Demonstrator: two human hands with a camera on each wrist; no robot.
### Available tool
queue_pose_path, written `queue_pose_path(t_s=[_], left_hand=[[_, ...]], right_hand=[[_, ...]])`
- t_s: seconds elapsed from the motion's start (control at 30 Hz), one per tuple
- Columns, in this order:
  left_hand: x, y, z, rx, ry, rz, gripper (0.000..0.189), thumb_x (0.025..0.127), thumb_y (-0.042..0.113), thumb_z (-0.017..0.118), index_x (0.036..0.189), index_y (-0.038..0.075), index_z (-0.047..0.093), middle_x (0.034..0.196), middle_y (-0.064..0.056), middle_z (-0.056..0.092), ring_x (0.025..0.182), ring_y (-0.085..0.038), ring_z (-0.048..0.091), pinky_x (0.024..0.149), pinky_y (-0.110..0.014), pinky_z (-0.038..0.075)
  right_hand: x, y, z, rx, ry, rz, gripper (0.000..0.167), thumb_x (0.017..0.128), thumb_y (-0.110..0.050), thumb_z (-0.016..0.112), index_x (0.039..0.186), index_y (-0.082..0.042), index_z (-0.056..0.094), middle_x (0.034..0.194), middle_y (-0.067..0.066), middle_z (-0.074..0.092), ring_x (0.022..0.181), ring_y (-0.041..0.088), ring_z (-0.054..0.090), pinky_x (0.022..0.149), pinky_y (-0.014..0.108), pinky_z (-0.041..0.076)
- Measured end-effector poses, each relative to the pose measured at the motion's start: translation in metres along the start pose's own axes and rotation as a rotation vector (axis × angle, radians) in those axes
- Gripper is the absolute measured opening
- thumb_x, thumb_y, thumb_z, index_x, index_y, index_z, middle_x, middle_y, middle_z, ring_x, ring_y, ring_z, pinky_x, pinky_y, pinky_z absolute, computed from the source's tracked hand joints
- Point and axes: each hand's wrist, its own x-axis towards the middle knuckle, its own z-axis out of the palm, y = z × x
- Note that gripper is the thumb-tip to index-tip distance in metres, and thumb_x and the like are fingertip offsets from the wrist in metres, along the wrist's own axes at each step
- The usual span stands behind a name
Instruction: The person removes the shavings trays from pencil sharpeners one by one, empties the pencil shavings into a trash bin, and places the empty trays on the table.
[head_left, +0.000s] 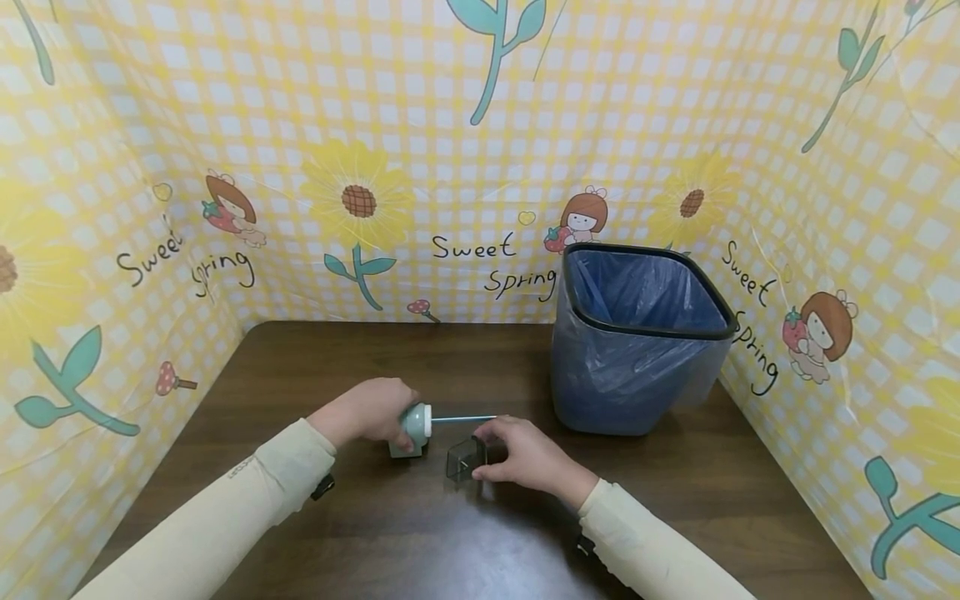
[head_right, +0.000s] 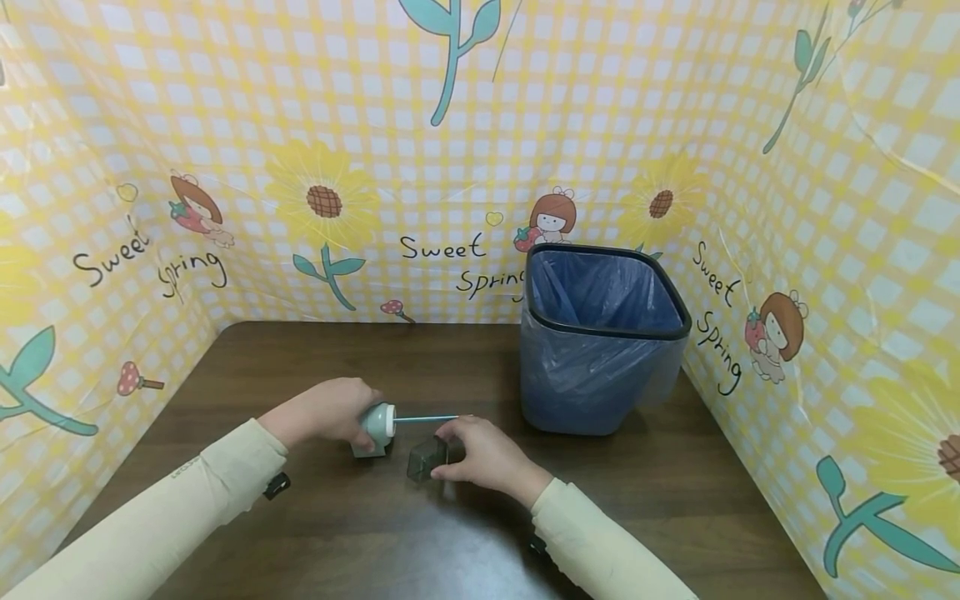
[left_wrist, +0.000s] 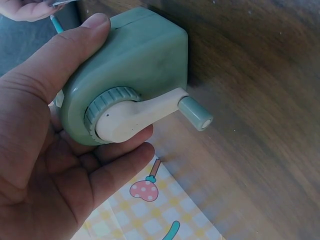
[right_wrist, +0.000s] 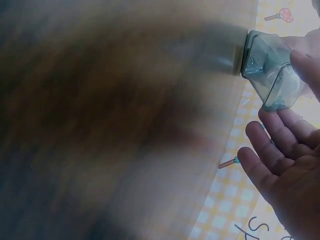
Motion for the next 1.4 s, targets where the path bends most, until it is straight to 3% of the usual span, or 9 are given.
queue_pose_path(t_s=[0.43,1.0,1.4], left_hand=[[0.0011,-0.0017,0.0,0.001,0.001,0.001,0.057,0.073,0.046,0.091,0.112,0.009,0.071,0.09,0.003,0.07,0.076,-0.011,0.06,0.071,-0.035,0.055],[0.0024,-0.0024,0.0002,0.002,0.002,0.002,0.055,0.073,0.046,0.091,0.11,0.01,0.07,0.089,0.003,0.069,0.076,-0.011,0.06,0.071,-0.035,0.055],[0.0008,-0.0003,0.0009,-0.003,-0.005,-0.008,0.056,0.073,0.044,0.091,0.111,0.009,0.07,0.091,0.001,0.069,0.077,-0.013,0.06,0.072,-0.037,0.055]], right_hand=[[0.0034,-0.0007,0.0009,-0.07,-0.016,-0.03,0.056,0.082,-0.047,0.084,0.125,-0.017,0.069,0.119,-0.005,0.069,0.111,0.009,0.063,0.097,0.031,0.052],[0.0026,-0.0011,0.0012,-0.081,-0.029,-0.005,0.057,0.082,-0.048,0.084,0.126,-0.017,0.068,0.12,-0.005,0.068,0.111,0.009,0.062,0.096,0.031,0.053],[0.0013,0.0002,0.0041,-0.173,-0.036,-0.023,0.058,0.082,-0.05,0.083,0.126,-0.016,0.067,0.117,-0.004,0.069,0.108,0.009,0.063,0.095,0.031,0.053]])
